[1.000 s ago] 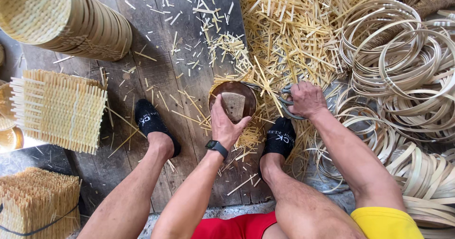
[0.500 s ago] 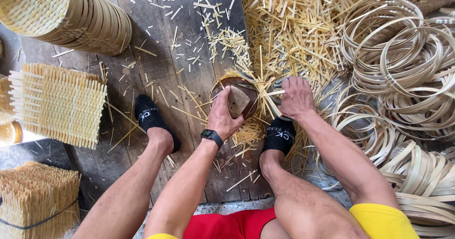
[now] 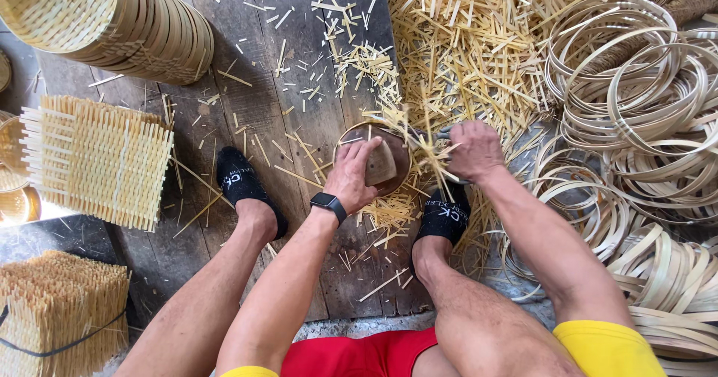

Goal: The person sits on the floor and repeatedly assembles small round bamboo baskets. They place a woven bamboo mat over a circular wooden mold, wrap a bamboo strip around the edge, and trim the excess with scissors. Finished baskets are stacked nearby.

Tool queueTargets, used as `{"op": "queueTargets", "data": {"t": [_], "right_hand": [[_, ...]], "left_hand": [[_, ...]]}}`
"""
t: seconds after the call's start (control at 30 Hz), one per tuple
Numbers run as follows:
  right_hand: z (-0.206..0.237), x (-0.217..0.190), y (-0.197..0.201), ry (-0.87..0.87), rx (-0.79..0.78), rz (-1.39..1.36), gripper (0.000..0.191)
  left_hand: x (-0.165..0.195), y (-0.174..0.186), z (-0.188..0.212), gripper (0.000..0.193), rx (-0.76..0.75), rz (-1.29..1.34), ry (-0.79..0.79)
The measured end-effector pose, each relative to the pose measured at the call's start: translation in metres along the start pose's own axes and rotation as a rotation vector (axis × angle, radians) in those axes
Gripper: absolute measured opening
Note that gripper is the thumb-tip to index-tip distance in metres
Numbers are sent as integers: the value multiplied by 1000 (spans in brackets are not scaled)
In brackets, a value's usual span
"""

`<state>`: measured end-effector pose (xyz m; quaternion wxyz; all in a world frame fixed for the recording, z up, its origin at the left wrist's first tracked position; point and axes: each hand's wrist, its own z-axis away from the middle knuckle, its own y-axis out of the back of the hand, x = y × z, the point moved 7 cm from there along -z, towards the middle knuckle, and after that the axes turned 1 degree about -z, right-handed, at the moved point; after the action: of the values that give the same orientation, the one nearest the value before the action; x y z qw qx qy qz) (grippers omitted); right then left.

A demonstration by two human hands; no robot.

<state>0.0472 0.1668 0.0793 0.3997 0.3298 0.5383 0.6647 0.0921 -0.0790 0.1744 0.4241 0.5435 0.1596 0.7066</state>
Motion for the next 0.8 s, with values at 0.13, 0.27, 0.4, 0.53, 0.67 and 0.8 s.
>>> {"op": "queueTargets", "data": {"t": [0.13,0.27,0.4,0.53,0.67,0.8], "right_hand": [[11,23,7,46,-38,-11,32],[0,2,20,61,125,-7,53],[-10,-13,18,46,250,-1,33],[-5,14,-17,45,-67,73,19],[5,56,-27,-94,-166,-21,29],[14,101,-38,-625,-238,-315,37]], "left_hand": [[-3,1,-1,95,-11,-54,-48],[-3,-3,-6,92,-62,-52,-79],[3,-1,-4,91,-21,-144,-145],[2,-3,2,83,-3,-148,-52],[4,-5,2,79,-8,-146,11],[-6,-9,6,83,58,-32,199]]}}
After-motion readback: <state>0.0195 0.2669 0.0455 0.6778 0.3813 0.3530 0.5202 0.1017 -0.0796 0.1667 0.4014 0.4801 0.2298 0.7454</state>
